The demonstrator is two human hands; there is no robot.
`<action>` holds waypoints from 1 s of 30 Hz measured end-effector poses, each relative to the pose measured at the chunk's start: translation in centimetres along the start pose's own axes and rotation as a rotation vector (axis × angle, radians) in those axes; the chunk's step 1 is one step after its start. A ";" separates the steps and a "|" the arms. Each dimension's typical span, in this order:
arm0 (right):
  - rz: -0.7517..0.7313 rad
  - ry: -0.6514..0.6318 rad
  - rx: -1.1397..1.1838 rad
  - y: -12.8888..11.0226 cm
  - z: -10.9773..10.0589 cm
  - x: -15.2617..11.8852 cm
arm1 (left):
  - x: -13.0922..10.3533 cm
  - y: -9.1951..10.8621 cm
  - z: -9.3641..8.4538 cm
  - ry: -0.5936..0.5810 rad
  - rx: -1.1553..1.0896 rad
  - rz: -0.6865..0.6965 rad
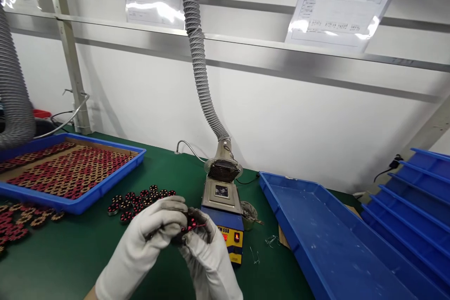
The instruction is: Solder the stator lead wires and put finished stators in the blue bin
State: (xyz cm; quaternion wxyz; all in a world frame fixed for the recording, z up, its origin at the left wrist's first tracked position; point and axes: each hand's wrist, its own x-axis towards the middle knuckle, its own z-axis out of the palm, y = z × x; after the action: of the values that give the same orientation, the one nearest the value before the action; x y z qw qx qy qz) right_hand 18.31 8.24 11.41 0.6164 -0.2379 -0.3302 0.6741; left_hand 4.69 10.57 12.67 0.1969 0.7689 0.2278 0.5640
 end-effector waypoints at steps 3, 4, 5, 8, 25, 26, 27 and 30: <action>0.081 -0.033 0.047 -0.1 0.8 -0.4 | -0.1 0.0 -0.2 0.169 -0.185 -0.234; 0.104 -0.035 0.070 -0.1 0.9 -0.5 | -0.2 0.1 -0.3 0.192 -0.227 -0.304; 0.120 -0.035 0.098 -0.1 0.9 -0.6 | -0.2 0.3 -0.4 0.176 -0.243 -0.352; 0.153 -0.022 0.205 0.1 0.2 -0.6 | 0.0 1.2 -0.9 -0.045 -0.208 -0.352; 0.098 -0.033 0.079 0.7 0.7 -0.1 | 0.1 0.3 -0.6 0.098 -0.458 -0.510; 0.081 -0.023 0.085 0.7 0.8 -0.1 | 0.2 0.4 -0.5 0.039 -0.485 -0.511; 0.067 -0.014 0.088 0.8 0.7 -0.1 | 0.3 0.4 -0.3 0.025 -0.522 -0.502; 0.070 -0.001 0.076 0.9 0.3 0.0 | 0.3 0.4 -0.2 0.179 -0.606 -0.490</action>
State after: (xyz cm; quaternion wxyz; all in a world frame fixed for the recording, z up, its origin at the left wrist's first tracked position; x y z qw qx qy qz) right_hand 17.46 8.20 10.95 0.6008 -0.2255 -0.2960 0.7075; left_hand 4.58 10.43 13.15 0.5228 0.5469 0.2440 0.6067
